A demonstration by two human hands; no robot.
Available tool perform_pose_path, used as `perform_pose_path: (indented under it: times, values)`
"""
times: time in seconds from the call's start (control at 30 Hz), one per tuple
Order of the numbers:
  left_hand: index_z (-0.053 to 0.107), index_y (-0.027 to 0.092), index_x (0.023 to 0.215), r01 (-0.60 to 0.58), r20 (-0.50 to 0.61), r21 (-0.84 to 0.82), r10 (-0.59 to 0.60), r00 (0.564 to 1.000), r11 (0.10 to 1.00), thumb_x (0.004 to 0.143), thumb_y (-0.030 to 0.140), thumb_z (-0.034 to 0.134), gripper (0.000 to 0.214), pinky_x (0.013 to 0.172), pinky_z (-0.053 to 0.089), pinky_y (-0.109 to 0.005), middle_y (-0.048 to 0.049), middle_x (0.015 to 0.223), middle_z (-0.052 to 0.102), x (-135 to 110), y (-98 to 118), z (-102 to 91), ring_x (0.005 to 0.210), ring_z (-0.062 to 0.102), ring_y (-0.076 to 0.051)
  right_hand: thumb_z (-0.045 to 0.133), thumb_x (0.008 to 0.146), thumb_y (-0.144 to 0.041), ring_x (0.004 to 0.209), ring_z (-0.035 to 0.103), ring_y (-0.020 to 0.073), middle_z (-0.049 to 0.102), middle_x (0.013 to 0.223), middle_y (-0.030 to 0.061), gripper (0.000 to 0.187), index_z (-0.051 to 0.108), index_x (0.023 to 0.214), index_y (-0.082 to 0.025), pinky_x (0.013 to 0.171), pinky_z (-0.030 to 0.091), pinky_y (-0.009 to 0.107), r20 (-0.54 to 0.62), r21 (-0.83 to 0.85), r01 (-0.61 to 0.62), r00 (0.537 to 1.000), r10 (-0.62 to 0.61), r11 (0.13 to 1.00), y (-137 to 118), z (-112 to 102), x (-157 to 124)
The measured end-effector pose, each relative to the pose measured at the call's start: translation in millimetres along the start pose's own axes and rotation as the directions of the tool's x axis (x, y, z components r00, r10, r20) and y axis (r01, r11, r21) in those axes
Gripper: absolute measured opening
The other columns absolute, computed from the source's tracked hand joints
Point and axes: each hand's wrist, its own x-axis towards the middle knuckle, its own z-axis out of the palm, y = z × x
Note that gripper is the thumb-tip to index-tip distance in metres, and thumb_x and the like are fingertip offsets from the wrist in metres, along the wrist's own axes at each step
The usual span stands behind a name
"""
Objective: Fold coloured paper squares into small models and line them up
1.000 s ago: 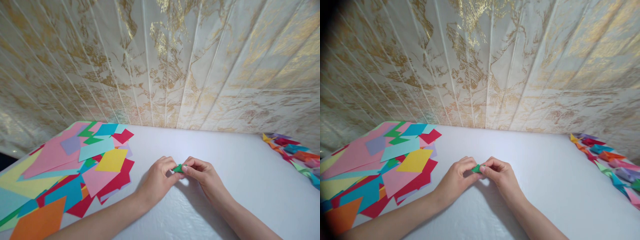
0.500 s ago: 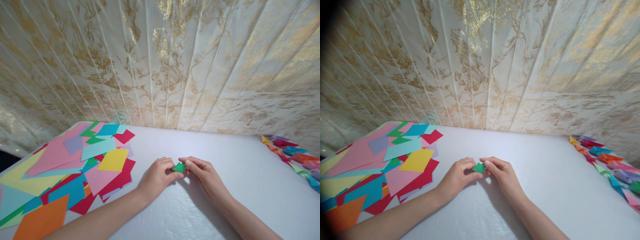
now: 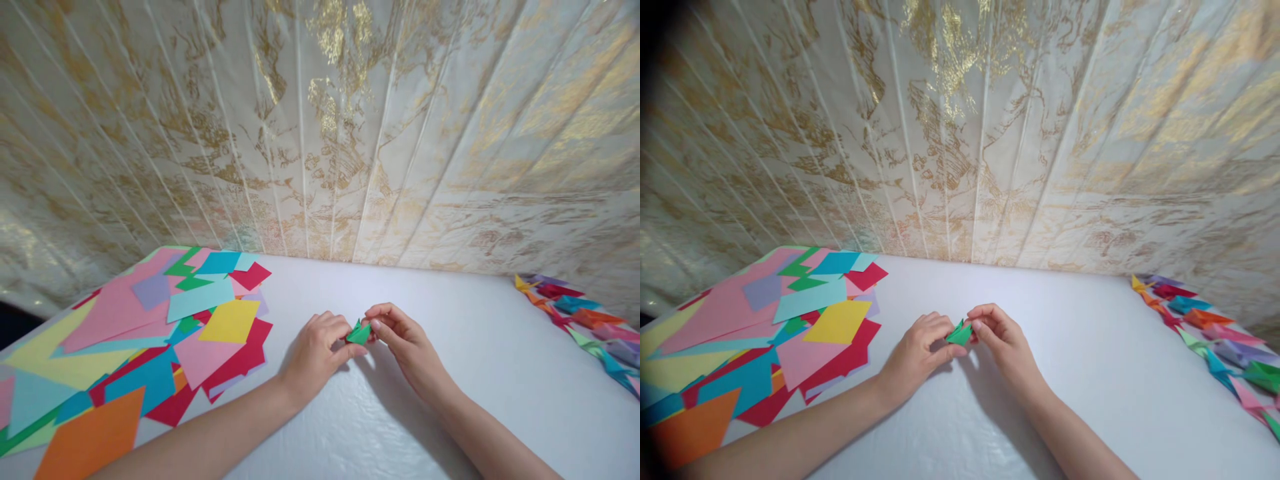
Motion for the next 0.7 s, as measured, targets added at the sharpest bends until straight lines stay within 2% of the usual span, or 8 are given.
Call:
perform_pose_path:
  times: [0.17,0.3,0.43,0.53,0.63,0.7]
  values:
    - [0.064,0.021,0.08,0.003,-0.034,0.053,-0.001,0.999,0.999,0.091,0.029,0.07,0.014,0.08,0.036,-0.032,0.0005,0.081,0.065,-0.7,4.1,0.0,0.084,0.056,-0.021,0.07,0.086,-0.049,0.074,0.062,0.0178,0.07,0.083,0.0037,0.031,0.067,0.095,-0.02,0.072,0.05,0.032,0.075,-0.127,0.058,0.996,-0.049,0.99,-4.9,-6.5,2.2]
    - [0.06,0.021,0.076,0.025,-0.066,0.075,-0.02,0.998,0.997,0.091,0.017,0.063,0.016,0.079,0.038,-0.032,0.0002,0.081,0.064,-0.6,6.6,0.0,0.084,0.057,-0.02,0.072,0.085,-0.042,0.076,0.064,0.0196,0.071,0.083,0.0034,0.02,0.072,0.088,-0.022,0.074,0.05,0.033,0.199,-0.293,0.176,0.973,-0.12,0.94,-15.1,-5.7,1.6]
    - [0.061,0.021,0.075,0.036,-0.061,0.068,-0.032,0.998,0.997,0.085,0.007,0.058,0.017,0.079,0.041,-0.032,0.0002,0.08,0.064,-0.1,4.9,3.0,0.083,0.057,-0.02,0.069,0.086,-0.042,0.074,0.059,0.021,0.068,0.079,0.004,0.019,0.073,0.078,-0.025,0.071,0.047,0.034,0.28,-0.461,0.319,0.938,-0.205,0.828,-25.6,-1.4,0.4]
    - [0.063,0.021,0.078,0.047,-0.049,0.035,-0.046,0.998,0.998,0.083,0.006,0.057,0.016,0.08,0.044,-0.031,-0.0009,0.083,0.066,1.3,1.4,5.6,0.084,0.059,-0.02,0.067,0.089,-0.044,0.077,0.057,0.0237,0.068,0.078,0.0054,0.022,0.073,0.077,-0.027,0.072,0.045,0.036,0.307,-0.548,0.369,0.924,-0.23,0.751,-37.6,-5.5,-7.5]
    - [0.066,0.02,0.082,0.058,-0.015,0.0,-0.058,0.998,0.998,0.082,0.009,0.057,0.014,0.081,0.047,-0.031,-0.0024,0.086,0.068,2.6,0.6,4.0,0.085,0.061,-0.02,0.062,0.093,-0.04,0.079,0.055,0.025,0.069,0.079,0.007,0.022,0.073,0.078,-0.027,0.072,0.045,0.037,0.352,-0.62,0.404,0.909,-0.222,0.673,-53.8,-24.7,-30.1]
    - [0.066,0.02,0.081,0.062,0.015,-0.011,-0.062,0.998,0.998,0.08,0.01,0.058,0.013,0.083,0.047,-0.032,-0.0031,0.086,0.068,1.3,4.2,-1.0,0.087,0.062,-0.021,0.053,0.098,-0.036,0.082,0.057,0.0253,0.071,0.083,0.0082,0.027,0.073,0.083,-0.028,0.072,0.046,0.037,0.453,-0.707,0.477,0.872,-0.184,0.523,-63.6,-49.0,-54.3]
